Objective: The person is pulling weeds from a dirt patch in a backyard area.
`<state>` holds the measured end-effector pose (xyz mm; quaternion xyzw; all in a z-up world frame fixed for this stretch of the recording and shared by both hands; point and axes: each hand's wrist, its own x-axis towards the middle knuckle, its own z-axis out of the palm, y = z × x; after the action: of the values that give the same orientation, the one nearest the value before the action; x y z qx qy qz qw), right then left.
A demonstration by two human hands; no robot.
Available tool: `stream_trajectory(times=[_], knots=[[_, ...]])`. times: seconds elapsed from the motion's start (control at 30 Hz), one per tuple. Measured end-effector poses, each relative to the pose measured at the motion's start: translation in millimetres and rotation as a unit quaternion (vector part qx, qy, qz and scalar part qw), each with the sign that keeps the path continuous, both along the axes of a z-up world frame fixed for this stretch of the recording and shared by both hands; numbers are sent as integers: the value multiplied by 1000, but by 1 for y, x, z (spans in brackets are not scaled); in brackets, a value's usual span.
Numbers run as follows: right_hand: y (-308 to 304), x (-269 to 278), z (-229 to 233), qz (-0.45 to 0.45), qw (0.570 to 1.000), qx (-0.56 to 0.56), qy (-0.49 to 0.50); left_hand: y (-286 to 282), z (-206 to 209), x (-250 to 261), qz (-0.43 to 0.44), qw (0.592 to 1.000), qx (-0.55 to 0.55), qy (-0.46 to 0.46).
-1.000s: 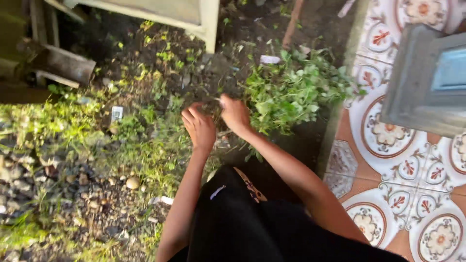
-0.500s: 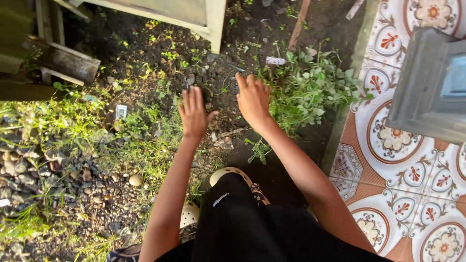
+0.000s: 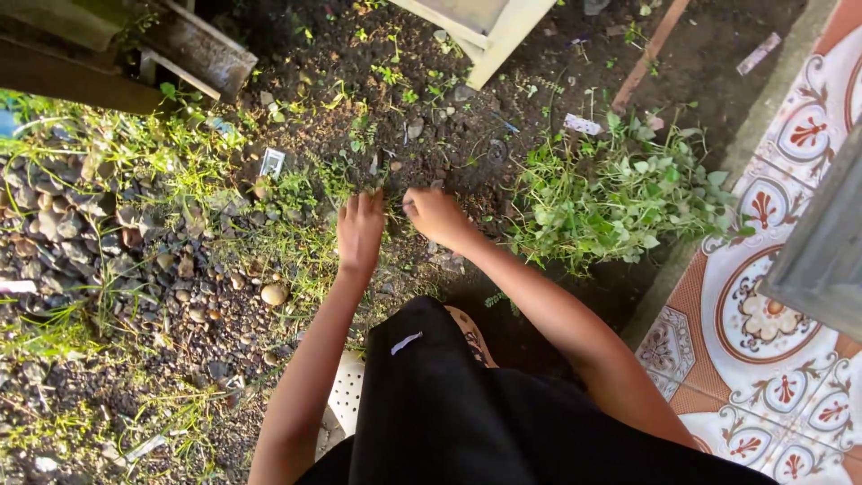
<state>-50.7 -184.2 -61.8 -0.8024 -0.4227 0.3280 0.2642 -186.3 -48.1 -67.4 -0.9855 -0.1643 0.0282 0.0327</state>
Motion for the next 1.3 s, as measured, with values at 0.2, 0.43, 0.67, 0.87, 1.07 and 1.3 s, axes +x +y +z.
stream_trajectory(times=[0.2,0.43,0.67,0.87,1.07,1.3], knots=[[47,-10,42,-151,916,-261,265,-13,25,2,173,946,-269,-48],[60,-17,30,-150,920,-282,227,-28,46,-2,301,848,-418,-127],[23,-31,18,-177,935,-194,239,-48,66,-13,342,789,-490,-143],[-13,14,65,-225,956,-108,156,-69,83,27,262,771,-541,-211],[-94,81,129,-270,947,-89,-151,-129,132,113,135,751,-611,-210],[-195,120,162,-307,872,-278,-263,-210,125,172,-78,743,-644,-164]])
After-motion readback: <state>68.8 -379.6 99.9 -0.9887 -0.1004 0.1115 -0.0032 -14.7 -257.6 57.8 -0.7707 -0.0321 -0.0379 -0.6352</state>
